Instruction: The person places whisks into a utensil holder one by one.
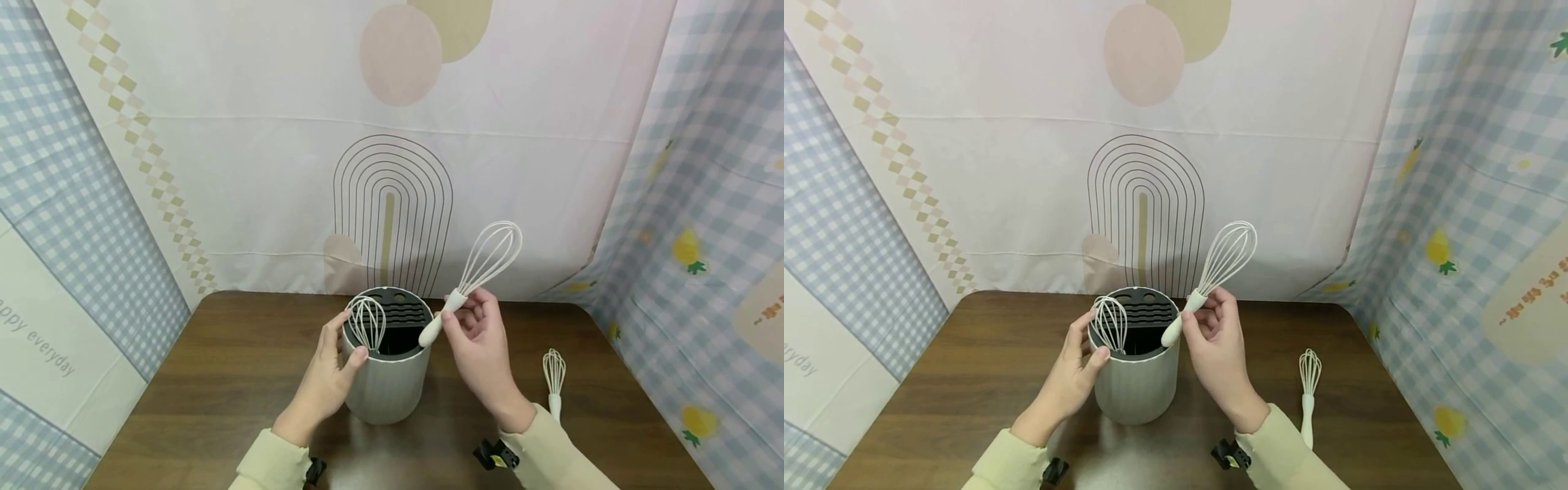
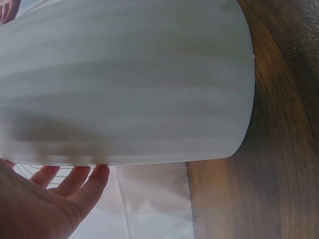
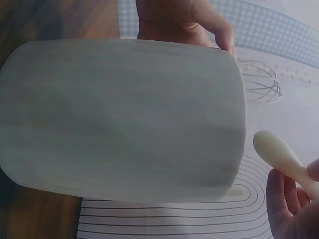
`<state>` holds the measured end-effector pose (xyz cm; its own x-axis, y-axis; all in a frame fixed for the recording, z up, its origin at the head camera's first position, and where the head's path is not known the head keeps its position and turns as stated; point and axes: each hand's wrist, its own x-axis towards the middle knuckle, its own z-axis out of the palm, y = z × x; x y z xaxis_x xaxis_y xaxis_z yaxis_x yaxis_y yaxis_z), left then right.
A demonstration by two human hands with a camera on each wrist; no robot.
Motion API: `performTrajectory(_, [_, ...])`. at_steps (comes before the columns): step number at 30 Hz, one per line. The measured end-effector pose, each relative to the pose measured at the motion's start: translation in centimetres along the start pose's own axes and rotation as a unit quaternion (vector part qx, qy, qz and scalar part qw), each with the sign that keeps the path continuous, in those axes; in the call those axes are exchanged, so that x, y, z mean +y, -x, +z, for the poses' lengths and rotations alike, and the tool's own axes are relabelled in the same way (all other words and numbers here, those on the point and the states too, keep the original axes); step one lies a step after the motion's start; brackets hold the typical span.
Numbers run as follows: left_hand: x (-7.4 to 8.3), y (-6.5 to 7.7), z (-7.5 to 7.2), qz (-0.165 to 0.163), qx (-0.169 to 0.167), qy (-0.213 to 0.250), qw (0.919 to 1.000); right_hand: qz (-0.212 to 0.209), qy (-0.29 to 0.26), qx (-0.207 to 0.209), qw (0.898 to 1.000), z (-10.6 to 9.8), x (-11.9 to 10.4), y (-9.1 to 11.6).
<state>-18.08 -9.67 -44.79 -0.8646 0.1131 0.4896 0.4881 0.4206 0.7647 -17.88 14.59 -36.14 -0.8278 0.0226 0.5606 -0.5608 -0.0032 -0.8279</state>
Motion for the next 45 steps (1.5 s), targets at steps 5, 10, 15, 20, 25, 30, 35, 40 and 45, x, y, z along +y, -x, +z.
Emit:
performTrajectory(5, [0.1,0.0,0.0,-0.003,-0.001,-0.003,1.0000,0.003,0.016,-0.013,1.000,0.5,0.4,-0.2])
performTrajectory(10, [0.2,0.0,0.0,-0.002,-0.001,-0.005,1.0000,0.021,0.029,-0.025,0.999,1.1,0.1,-0.2])
performTrajectory(15, [0.2,0.1,-0.1,0.000,0.000,-0.006,1.0000,0.030,0.050,-0.030,0.998,2.0,-1.4,-0.3])
performTrajectory(20, [0.3,0.1,-0.1,0.001,0.000,-0.005,1.0000,0.035,0.067,-0.038,0.996,2.5,-2.0,-0.2])
performTrajectory(25, [0.3,0.0,-0.1,-0.003,0.000,-0.006,1.0000,0.020,0.087,-0.048,0.995,2.8,-2.0,0.0])
performTrajectory(30, [0.2,0.1,0.0,-0.004,0.000,-0.004,1.0000,-0.008,0.119,-0.069,0.990,3.0,-2.0,0.3])
performTrajectory(35, [0.2,0.1,0.0,-0.003,0.001,-0.006,1.0000,-0.051,0.150,-0.102,0.982,3.1,-2.0,0.5])
performTrajectory(40, [0.2,0.0,0.0,0.000,0.002,-0.008,1.0000,-0.102,0.179,-0.125,0.971,3.2,-2.0,0.8])
performTrajectory(45, [0.0,0.1,0.1,0.002,0.003,-0.009,1.0000,-0.112,0.192,-0.140,0.965,2.6,0.3,0.8])
